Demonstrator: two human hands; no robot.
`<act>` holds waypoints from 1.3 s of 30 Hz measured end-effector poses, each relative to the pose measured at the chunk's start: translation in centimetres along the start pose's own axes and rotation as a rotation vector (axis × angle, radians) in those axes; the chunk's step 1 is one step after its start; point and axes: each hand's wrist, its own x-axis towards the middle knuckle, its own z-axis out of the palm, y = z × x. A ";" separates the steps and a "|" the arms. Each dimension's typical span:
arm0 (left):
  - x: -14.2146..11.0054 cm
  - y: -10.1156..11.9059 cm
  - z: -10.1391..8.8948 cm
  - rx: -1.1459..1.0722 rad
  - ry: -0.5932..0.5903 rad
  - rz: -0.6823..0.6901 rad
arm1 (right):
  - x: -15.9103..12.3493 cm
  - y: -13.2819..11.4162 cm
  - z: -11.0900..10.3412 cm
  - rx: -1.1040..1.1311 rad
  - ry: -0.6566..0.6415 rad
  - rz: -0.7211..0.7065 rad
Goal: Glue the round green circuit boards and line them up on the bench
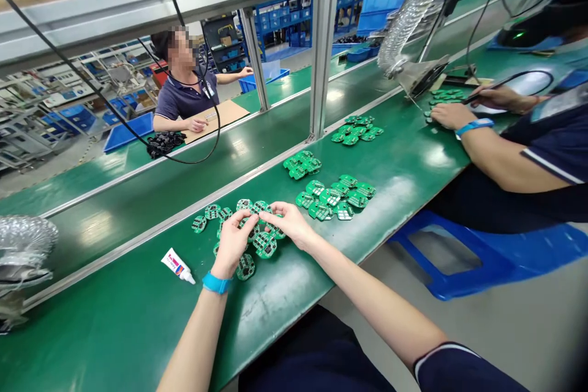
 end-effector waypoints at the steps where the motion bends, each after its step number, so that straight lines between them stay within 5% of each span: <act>1: -0.1 0.3 0.1 0.035 -0.038 0.020 | -0.1 0.0 -0.2 -0.002 -0.019 0.029; 5: -0.5 1.0 1.0 -0.071 -0.106 -0.060 | 0.0 0.3 -0.6 0.048 0.011 0.095; 9: -1.3 0.5 3.1 -0.328 0.092 -0.300 | 0.3 0.5 -0.3 -0.035 0.152 -0.090; 12: -1.5 -0.2 4.8 -0.195 0.268 -0.204 | 0.4 0.8 -0.1 -0.140 0.207 -0.177; 16: -0.9 -0.8 6.0 0.167 0.424 -0.061 | 0.6 1.5 -0.6 -0.343 0.233 -0.124; 21: -0.4 -1.5 6.1 0.237 0.396 -0.065 | 1.2 1.5 -1.3 -0.531 0.355 -0.153; 26: -0.6 -1.5 6.8 -0.078 0.308 -0.133 | 1.4 1.6 -0.9 -0.276 0.264 -0.071; 31: -0.4 -0.4 8.2 -0.332 0.234 -0.174 | 1.5 2.4 -1.0 -0.128 0.307 0.064; 34: 0.3 -0.7 7.8 -0.123 0.320 -0.134 | 1.8 2.4 -2.0 -0.329 0.343 0.013; 39: 0.8 -2.0 6.4 0.411 0.250 -0.088 | 2.2 2.0 -2.9 -0.736 0.421 -0.104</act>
